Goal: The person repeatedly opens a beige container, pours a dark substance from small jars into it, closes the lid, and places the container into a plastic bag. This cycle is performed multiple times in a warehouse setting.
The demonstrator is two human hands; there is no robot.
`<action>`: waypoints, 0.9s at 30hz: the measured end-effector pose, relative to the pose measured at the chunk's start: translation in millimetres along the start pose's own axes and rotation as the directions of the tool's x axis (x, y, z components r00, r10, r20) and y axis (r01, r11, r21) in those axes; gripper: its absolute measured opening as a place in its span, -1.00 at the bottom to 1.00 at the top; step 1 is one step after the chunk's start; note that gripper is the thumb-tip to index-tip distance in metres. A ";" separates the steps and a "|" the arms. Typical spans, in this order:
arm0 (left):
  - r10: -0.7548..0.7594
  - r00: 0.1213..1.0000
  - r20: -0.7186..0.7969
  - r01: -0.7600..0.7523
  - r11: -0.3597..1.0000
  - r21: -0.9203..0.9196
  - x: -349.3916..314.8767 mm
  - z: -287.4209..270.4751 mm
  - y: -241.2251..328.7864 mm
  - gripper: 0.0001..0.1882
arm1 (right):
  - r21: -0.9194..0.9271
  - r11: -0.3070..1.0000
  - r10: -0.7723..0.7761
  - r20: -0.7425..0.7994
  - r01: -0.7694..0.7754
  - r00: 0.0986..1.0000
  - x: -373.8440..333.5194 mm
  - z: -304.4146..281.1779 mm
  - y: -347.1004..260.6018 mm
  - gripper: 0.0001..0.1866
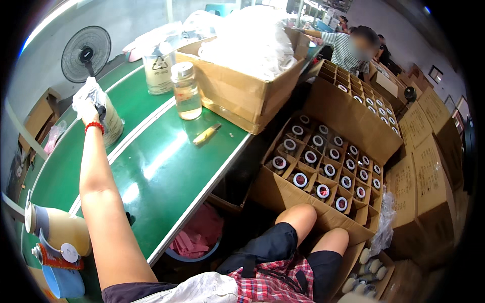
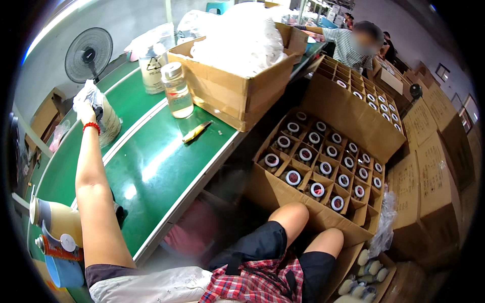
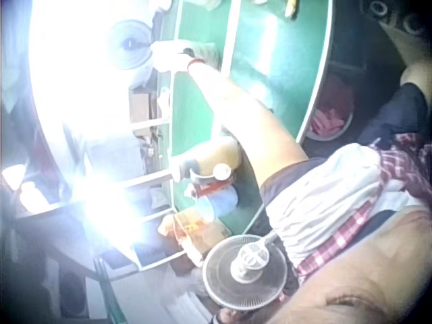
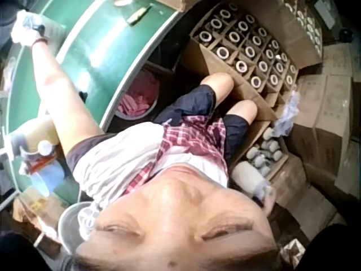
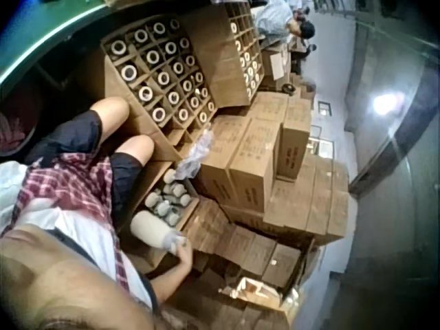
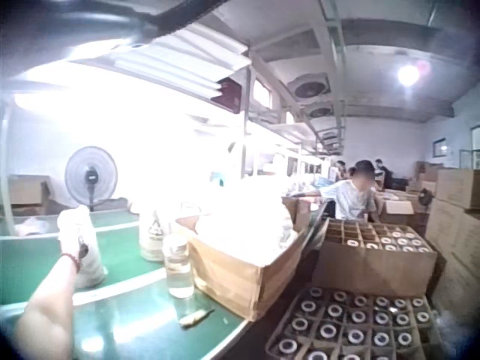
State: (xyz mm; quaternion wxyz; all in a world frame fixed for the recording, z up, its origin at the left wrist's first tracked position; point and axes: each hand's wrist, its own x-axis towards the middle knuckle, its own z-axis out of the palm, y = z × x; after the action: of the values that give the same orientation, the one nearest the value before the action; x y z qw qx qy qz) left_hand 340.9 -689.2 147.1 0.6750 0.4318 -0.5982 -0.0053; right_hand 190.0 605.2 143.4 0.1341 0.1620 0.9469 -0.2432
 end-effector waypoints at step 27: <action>0.767 -0.231 0.599 0.797 0.502 -0.335 -521.9 -127.3 541.2 -0.79 | 0.171 0.347 -0.895 -0.235 0.922 0.380 77.1 186.2 -359.4 -0.64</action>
State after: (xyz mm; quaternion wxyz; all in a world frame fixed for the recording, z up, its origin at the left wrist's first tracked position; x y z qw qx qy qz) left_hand 20.1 -3.1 58.2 -0.0051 -0.1689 -0.7385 -0.6527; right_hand 18.7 231.9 110.3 -0.0944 -0.3618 0.8385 -0.3963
